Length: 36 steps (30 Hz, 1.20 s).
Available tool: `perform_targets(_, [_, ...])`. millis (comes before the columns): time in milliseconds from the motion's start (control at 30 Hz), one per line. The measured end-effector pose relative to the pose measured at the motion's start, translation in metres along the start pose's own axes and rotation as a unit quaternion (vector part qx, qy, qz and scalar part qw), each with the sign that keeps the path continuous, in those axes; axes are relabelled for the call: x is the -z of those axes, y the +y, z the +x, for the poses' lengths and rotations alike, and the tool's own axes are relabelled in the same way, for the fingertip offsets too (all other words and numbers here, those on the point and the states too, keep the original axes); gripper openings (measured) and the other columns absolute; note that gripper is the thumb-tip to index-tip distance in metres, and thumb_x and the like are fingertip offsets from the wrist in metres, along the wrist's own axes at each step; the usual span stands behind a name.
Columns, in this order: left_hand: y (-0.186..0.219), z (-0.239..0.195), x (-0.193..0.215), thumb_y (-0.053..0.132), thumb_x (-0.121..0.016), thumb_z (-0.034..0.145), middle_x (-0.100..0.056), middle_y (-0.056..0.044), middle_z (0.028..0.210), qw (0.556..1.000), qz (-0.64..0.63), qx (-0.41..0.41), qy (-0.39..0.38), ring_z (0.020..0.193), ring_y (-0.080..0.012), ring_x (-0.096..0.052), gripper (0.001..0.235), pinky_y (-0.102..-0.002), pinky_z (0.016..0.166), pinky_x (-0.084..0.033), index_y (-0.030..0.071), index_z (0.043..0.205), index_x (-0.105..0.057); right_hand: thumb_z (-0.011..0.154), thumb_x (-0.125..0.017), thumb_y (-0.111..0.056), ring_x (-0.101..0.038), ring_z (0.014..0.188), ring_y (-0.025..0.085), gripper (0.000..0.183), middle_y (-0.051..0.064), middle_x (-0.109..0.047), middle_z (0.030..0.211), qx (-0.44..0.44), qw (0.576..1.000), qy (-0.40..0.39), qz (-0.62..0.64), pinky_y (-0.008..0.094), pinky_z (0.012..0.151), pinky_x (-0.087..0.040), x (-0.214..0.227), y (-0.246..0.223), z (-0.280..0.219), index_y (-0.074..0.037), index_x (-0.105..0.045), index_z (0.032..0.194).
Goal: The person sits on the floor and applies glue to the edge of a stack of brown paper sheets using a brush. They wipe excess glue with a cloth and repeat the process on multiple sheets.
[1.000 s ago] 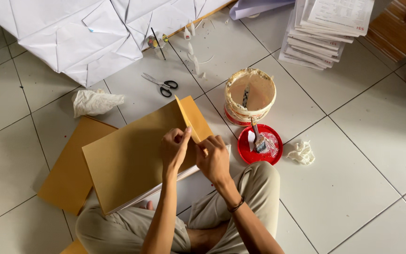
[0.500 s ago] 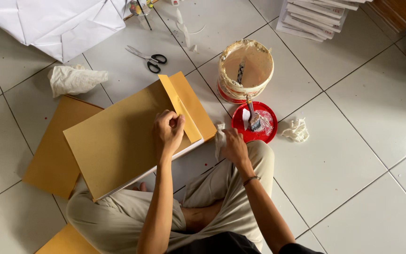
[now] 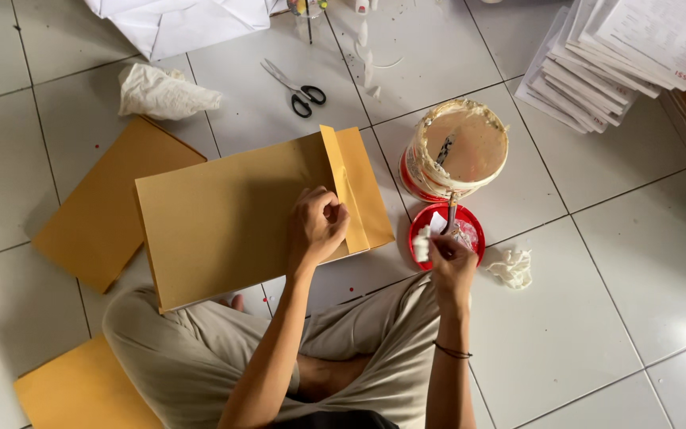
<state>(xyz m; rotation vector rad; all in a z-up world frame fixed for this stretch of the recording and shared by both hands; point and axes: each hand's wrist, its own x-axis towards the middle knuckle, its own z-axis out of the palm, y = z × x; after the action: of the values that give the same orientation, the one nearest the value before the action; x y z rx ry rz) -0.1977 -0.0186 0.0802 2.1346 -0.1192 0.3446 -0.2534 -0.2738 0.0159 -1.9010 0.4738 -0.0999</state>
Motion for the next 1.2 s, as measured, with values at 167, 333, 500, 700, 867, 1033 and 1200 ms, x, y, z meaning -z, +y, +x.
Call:
perform_targets(167, [0.008, 0.001, 0.005, 0.015, -0.067, 0.081, -0.055, -0.006, 0.063, 1.0, -0.008, 0.013, -0.022, 0.066, -0.0236, -0.058, 0.021, -0.032, 0.065, -0.047, 0.011, 0.063, -0.058, 0.085, -0.081, -0.005, -0.066, 0.082, 0.018, 0.017, 0.02, -0.074, 0.089, 0.144, 0.98, -0.051, 0.124, 0.033, 0.073, -0.058, -0.021, -0.094, 0.002, 0.002, -0.077, 0.099])
perform_targets(333, [0.009, 0.003, 0.006, 0.014, -0.069, 0.08, -0.053, -0.008, 0.063, 1.0, -0.014, -0.005, -0.007, 0.065, -0.0266, -0.058, 0.021, -0.034, 0.064, -0.047, 0.01, 0.063, -0.057, 0.084, -0.075, 0.004, -0.07, 0.081, 0.019, 0.018, 0.019, -0.075, 0.087, 0.219, 0.959, -0.152, 0.093, 0.031, 0.071, -0.06, -0.056, -0.125, -0.005, 0.002, -0.079, 0.101])
perform_targets(500, [0.013, 0.004, 0.01, 0.012, -0.065, 0.082, -0.055, -0.006, 0.063, 1.0, -0.017, 0.0, -0.014, 0.062, -0.0236, -0.057, 0.019, -0.034, 0.067, -0.047, 0.01, 0.064, -0.06, 0.074, -0.08, 0.004, -0.075, 0.086, 0.029, 0.025, 0.023, -0.075, 0.091, 0.266, 0.947, -0.173, 0.057, 0.04, 0.075, -0.061, -0.052, -0.12, -0.016, 0.004, -0.08, 0.099])
perform_targets(700, [0.005, 0.0, 0.002, 0.012, -0.066, 0.08, -0.052, -0.006, 0.064, 1.0, -0.016, 0.014, -0.006, 0.066, -0.0239, -0.056, 0.019, -0.032, 0.065, -0.047, 0.01, 0.063, -0.057, 0.081, -0.082, 0.004, -0.076, 0.077, 0.024, 0.01, 0.015, -0.077, 0.085, 0.291, 0.951, -0.1, -0.028, 0.033, 0.072, -0.061, -0.065, -0.119, -0.014, -0.001, -0.082, 0.089])
perform_targets(867, [0.007, 0.003, 0.001, 0.012, -0.064, 0.078, -0.05, -0.006, 0.065, 0.999, -0.017, 0.032, -0.016, 0.067, -0.0245, -0.053, 0.018, -0.036, 0.067, -0.046, 0.009, 0.064, -0.055, 0.083, -0.078, 0.006, -0.076, 0.076, 0.03, 0.008, 0.015, -0.076, 0.083, 0.329, 0.94, -0.082, -0.037, 0.035, 0.07, -0.061, -0.101, -0.131, 0.032, 0.0, -0.08, 0.088])
perform_targets(1033, [0.002, 0.0, -0.005, 0.012, -0.065, 0.077, -0.048, -0.006, 0.066, 1.0, -0.016, 0.015, 0.008, 0.068, -0.025, -0.053, 0.02, -0.034, 0.065, -0.046, 0.01, 0.063, -0.052, 0.083, -0.079, 0.0, -0.077, 0.079, 0.029, 0.008, 0.013, -0.077, 0.086, 0.273, 0.955, -0.066, -0.091, 0.037, 0.071, -0.061, -0.067, -0.123, -0.027, -0.005, -0.08, 0.089])
perform_targets(1200, [0.002, -0.004, -0.009, 0.011, -0.067, 0.076, -0.049, -0.005, 0.064, 0.999, -0.021, -0.003, 0.031, 0.066, -0.023, -0.054, 0.021, -0.032, 0.063, -0.047, 0.01, 0.061, -0.052, 0.083, -0.078, 0.002, -0.076, 0.084, 0.023, 0.009, 0.016, -0.078, 0.09, 0.208, 0.975, -0.069, -0.034, 0.034, 0.079, -0.061, -0.04, -0.118, -0.052, -0.001, -0.081, 0.092])
